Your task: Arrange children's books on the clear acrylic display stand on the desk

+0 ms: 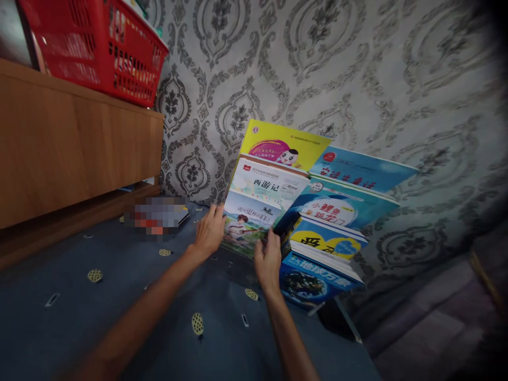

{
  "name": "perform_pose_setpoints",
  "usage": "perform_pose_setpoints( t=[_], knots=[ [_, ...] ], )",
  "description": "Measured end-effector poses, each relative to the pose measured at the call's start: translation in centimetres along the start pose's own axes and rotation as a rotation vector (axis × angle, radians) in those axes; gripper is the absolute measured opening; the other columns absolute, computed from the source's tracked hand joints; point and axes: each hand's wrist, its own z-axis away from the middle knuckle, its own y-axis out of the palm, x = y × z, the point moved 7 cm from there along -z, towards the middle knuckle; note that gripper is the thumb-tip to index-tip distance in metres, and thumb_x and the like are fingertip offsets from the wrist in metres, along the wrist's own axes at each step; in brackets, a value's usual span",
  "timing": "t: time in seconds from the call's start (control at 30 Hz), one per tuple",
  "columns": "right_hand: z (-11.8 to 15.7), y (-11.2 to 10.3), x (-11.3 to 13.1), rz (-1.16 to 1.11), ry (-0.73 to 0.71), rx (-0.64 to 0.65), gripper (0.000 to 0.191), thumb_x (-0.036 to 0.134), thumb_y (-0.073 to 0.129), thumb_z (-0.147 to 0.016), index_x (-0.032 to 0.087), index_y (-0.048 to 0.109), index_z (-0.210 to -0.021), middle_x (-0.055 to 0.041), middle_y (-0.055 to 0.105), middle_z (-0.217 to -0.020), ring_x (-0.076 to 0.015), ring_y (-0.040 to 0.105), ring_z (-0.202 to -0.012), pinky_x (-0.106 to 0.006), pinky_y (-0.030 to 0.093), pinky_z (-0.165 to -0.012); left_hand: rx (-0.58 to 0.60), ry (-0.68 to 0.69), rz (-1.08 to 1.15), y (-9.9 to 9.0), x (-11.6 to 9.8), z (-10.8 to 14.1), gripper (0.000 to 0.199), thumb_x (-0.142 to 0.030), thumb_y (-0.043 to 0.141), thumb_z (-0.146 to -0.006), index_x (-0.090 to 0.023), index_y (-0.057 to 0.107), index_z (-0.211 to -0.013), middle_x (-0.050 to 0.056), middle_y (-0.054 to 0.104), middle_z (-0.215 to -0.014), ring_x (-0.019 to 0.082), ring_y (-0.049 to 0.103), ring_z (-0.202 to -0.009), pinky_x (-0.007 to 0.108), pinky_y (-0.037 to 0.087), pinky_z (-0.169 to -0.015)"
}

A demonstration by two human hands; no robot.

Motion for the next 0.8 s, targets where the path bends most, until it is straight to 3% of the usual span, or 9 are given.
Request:
perform_pose_setpoints(
  t=[0.2, 0.6, 0.8],
  knots=[
    [-0.1, -0.1, -0.2, -0.020, 0.018, -0.010, 0.052, 0.035, 0.041, -0.090, 0.013, 0.054, -0.136, -0.0175, 0.058, -0.115, -0.0319, 0.059, -0.110, -0.050, 0.049, -0.096, 0.058, -0.010, -0.031, -0.5, -0.1, 0.1, 0.030, -0.025, 0.041, -0.102, -0.017, 0.051, -0.129, 0.012, 0.061, -0.120, 0.024, 0.067, -0.100, 0.032, 0.050, -0.079],
    [-0.3, -0.8, 0.4, -0.042, -0.006, -0.054, 0.041, 0.031, 0.040, -0.090, 0.014, 0.061, -0.120, -0.0170, 0.062, -0.108, -0.0305, 0.060, -0.105, -0.050, 0.049, -0.092, 0.044, 0.018, -0.034, -1.7, -0.4, 0.1, 0.025, -0.028, 0.037, -0.102, -0.017, 0.053, -0.119, 0.011, 0.059, -0.116, 0.024, 0.064, -0.101, 0.032, 0.049, -0.079],
    [-0.5, -1.6, 1.8, -0.064, -0.036, -0.090, 0.041, 0.028, 0.039, -0.092, 0.014, 0.060, -0.124, -0.0164, 0.061, -0.109, -0.0286, 0.060, -0.105, -0.048, 0.049, -0.093, 0.022, 0.021, -0.027, -2.1, -0.3, 0.0, 0.022, -0.031, 0.039, -0.101, -0.018, 0.055, -0.108, 0.011, 0.060, -0.113, 0.023, 0.064, -0.097, 0.031, 0.048, -0.079]
  ],
)
